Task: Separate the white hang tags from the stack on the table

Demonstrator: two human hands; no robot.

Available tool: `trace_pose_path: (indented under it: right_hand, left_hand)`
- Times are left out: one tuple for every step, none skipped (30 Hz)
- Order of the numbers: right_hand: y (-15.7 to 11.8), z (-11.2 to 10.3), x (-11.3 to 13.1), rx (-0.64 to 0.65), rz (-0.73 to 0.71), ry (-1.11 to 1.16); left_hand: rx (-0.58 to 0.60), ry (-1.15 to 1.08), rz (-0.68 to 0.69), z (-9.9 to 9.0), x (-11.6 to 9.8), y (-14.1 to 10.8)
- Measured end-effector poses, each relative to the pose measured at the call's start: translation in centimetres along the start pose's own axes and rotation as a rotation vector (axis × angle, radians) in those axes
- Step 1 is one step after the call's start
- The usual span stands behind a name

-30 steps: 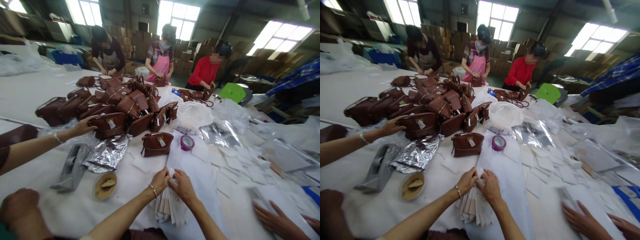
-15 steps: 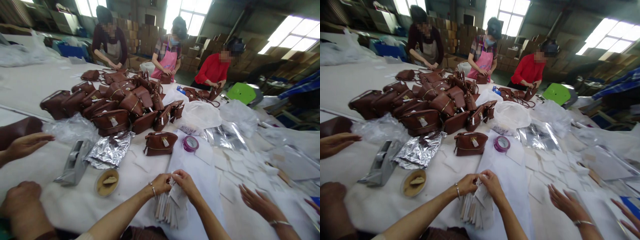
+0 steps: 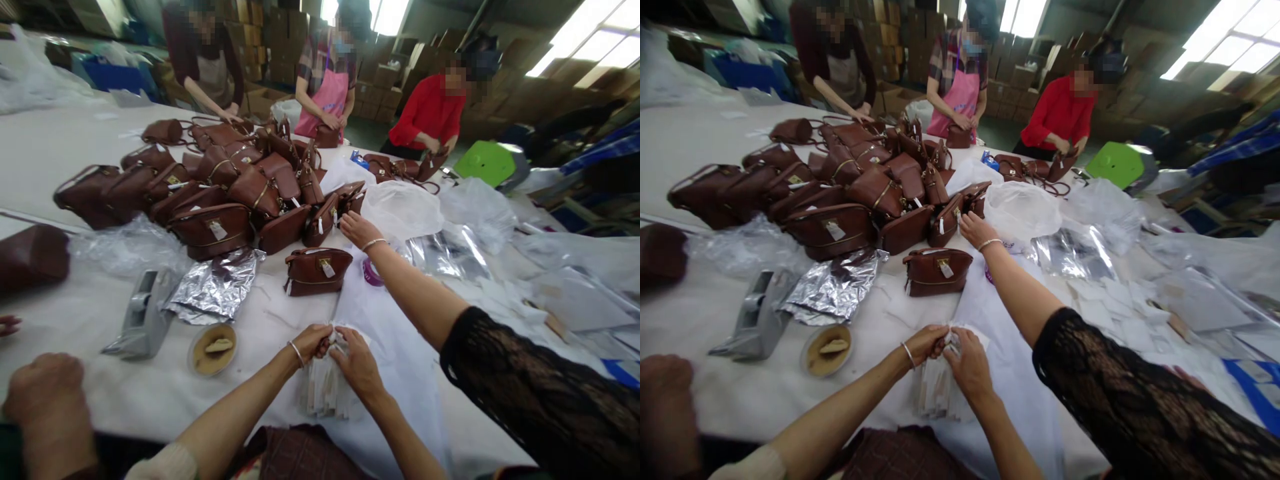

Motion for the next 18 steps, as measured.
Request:
trace_pose_path:
  right_hand:
    - [0.2,0.0,-0.5,0.014,0.030,0.006]
    - [0.5,-0.2,-1.0,0.039,0.063,0.017]
    - [0.7,-0.5,-1.5,0.069,0.092,0.028]
    - [1.0,-0.9,-2.0,0.097,0.120,0.035]
    - [1.2,-1.4,-2.5,0.119,0.150,0.035]
    - [1.4,-1.9,-3.0,0.131,0.183,0.026]
    - [1.5,-2.3,-3.5,0.139,0.212,0.011]
    - [1.6,-2.6,-3.8,0.149,0.237,-0.005]
    - [1.7,-2.8,-4.1,0.159,0.261,-0.021]
    - [1.7,-2.8,-4.3,0.169,0.282,-0.029]
    - [1.8,-2.8,-4.3,0.173,0.292,-0.028]
    - [1.9,-2.7,-4.1,0.169,0.290,-0.020]
    - [2.0,-2.8,-3.8,0.154,0.275,-0.011]
    - [2.2,-2.9,-3.2,0.123,0.245,-0.012]
    - [2.4,-3.2,-2.5,0.081,0.197,-0.034]
    - [2.5,-3.6,-1.8,0.037,0.134,-0.079]
    - [2.6,-3.9,-1.0,-0.001,0.065,-0.139]
    - [2.5,-4.1,-0.4,-0.027,0.002,-0.205]
  left_hand:
    - [0.006,0.000,-0.003,0.1,0.0,-0.2]
    - [0.012,0.001,-0.005,0.2,0.0,-0.4]
    - [0.019,0.005,-0.002,0.3,0.0,-0.6]
    - [0.026,0.015,0.005,0.3,0.0,-0.8]
    - [0.037,0.034,0.016,0.3,-0.2,-1.0]
    - [0.051,0.062,0.029,0.3,-0.3,-1.2]
    - [0.071,0.099,0.042,0.4,-0.5,-1.3]
    - [0.096,0.138,0.056,0.5,-0.8,-1.4]
    - [0.121,0.175,0.069,0.6,-1.0,-1.5]
    - [0.138,0.207,0.084,0.8,-1.1,-1.5]
    - [0.143,0.230,0.101,1.0,-1.3,-1.4]
    - [0.133,0.242,0.118,1.1,-1.4,-1.3]
    - [0.110,0.244,0.135,1.2,-1.4,-1.1]
    - [0.079,0.240,0.146,1.2,-1.4,-0.9]
    - [0.049,0.228,0.146,1.2,-1.3,-0.6]
    - [0.023,0.207,0.136,1.1,-1.0,-0.3]
    - [0.002,0.179,0.119,1.0,-0.8,-0.1]
    - [-0.020,0.147,0.099,0.8,-0.5,0.1]
Point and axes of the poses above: each hand's wrist, its own y-axis towards the middle knuckle, its own z-axis out of the palm, x = y × z, the point moved 7 cm from there along y, towards the middle knuckle, and after that the axes turned 10 degrees about -y, right-handed, at the moved point
